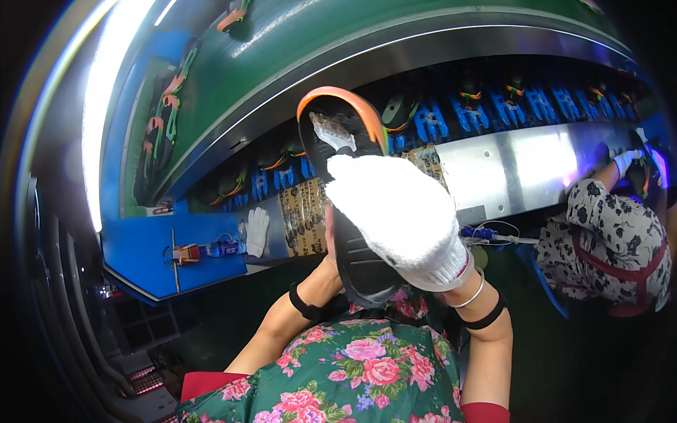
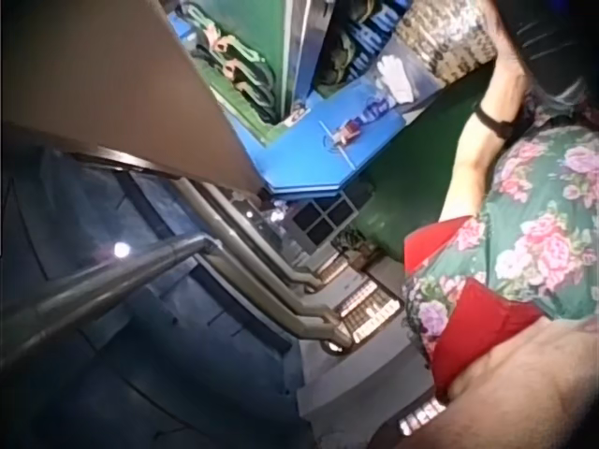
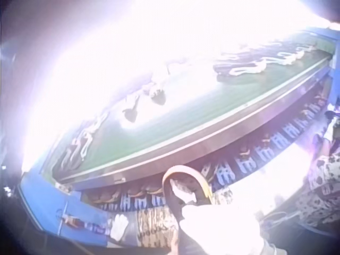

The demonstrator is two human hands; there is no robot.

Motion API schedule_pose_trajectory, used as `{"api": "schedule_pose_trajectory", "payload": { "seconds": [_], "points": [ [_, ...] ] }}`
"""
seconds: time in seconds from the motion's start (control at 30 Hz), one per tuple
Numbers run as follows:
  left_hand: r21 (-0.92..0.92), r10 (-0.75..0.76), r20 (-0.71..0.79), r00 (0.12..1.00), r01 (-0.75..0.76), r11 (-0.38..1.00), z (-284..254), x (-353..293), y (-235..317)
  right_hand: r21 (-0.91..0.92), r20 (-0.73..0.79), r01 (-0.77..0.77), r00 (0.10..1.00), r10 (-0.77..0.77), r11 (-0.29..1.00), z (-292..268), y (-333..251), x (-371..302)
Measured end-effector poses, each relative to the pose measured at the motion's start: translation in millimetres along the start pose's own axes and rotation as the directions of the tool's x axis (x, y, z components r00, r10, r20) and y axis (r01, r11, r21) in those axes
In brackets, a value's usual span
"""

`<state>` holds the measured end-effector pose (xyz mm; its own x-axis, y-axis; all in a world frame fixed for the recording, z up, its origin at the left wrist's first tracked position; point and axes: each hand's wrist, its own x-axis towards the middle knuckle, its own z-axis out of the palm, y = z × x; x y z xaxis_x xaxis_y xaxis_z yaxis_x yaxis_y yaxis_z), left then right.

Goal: Apply liquid adhesive or primer to the bottom of shoe soles using a manual brush.

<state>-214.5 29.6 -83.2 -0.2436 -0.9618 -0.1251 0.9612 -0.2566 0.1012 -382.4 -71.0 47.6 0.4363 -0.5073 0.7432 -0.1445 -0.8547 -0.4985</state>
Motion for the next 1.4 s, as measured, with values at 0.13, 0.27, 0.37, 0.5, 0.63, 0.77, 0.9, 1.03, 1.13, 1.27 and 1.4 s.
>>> {"api": "schedule_pose_trajectory", "payload": {
  "seconds": [0.13, 0.27, 0.37, 0.5, 0.63, 0.77, 0.9, 1.03, 1.13, 1.27, 1.4],
  "points": [
    [0.394, 0.089, -0.357, 0.930, 0.063, 0.917, 7.8, -4.8, -4.0, 0.145, 0.232, -0.046, 0.973, 0.011, 0.988, 8.3, -3.1, -11.2],
    [0.006, -0.075, -0.209, 0.975, 0.077, 0.997, -43.2, -10.0, 0.3, 0.349, 0.089, -0.097, 0.994, 0.070, 0.932, 9.7, -3.7, -2.8],
    [-0.121, 0.002, 0.102, 0.995, 0.010, 0.993, -6.5, 1.0, -2.2, 0.126, 0.019, -0.054, 0.998, 0.052, 0.991, 6.5, -0.5, -4.6],
    [0.259, 0.025, -0.303, 0.953, 0.057, 0.964, -10.0, -1.2, 5.1, 0.112, 0.118, 0.033, 0.992, -0.047, 0.993, 16.6, -7.3, -14.2],
    [0.008, 0.021, 0.012, 1.000, -0.021, 1.000, 2.2, 4.5, 12.1, 0.267, -0.076, -0.044, 0.995, 0.067, 0.963, 16.4, 7.4, -14.0],
    [0.251, 0.044, -0.139, 0.989, -0.008, 0.968, 10.8, 4.7, 15.7, 0.119, 0.004, -0.034, 0.999, 0.033, 0.992, 19.6, -2.8, -21.7],
    [0.455, 0.163, -0.153, 0.975, -0.077, 0.887, 3.6, 10.6, 16.8, 0.312, -0.011, -0.079, 0.996, 0.087, 0.947, 28.0, 0.6, -32.6],
    [0.065, 0.145, -0.075, 0.987, -0.140, 0.988, 38.2, 25.5, 11.8, 0.258, -0.069, -0.135, 0.985, 0.158, 0.957, 23.1, 1.9, -33.2],
    [0.266, -0.039, 0.101, 0.994, 0.011, 0.964, 37.1, 25.1, 20.7, 0.223, 0.079, -0.150, 0.988, 0.136, 0.963, 32.2, -10.5, -42.8],
    [0.067, 0.092, 0.114, 0.989, -0.101, 0.993, 28.5, 28.9, 24.2, 0.518, 0.053, -0.195, 0.979, 0.197, 0.833, 32.1, -5.9, -41.3],
    [0.033, 0.092, 0.000, 0.996, -0.092, 0.995, 41.3, 31.4, 25.7, 0.290, 0.009, -0.116, 0.993, 0.118, 0.950, 27.4, -0.1, -42.5]
  ]
}}
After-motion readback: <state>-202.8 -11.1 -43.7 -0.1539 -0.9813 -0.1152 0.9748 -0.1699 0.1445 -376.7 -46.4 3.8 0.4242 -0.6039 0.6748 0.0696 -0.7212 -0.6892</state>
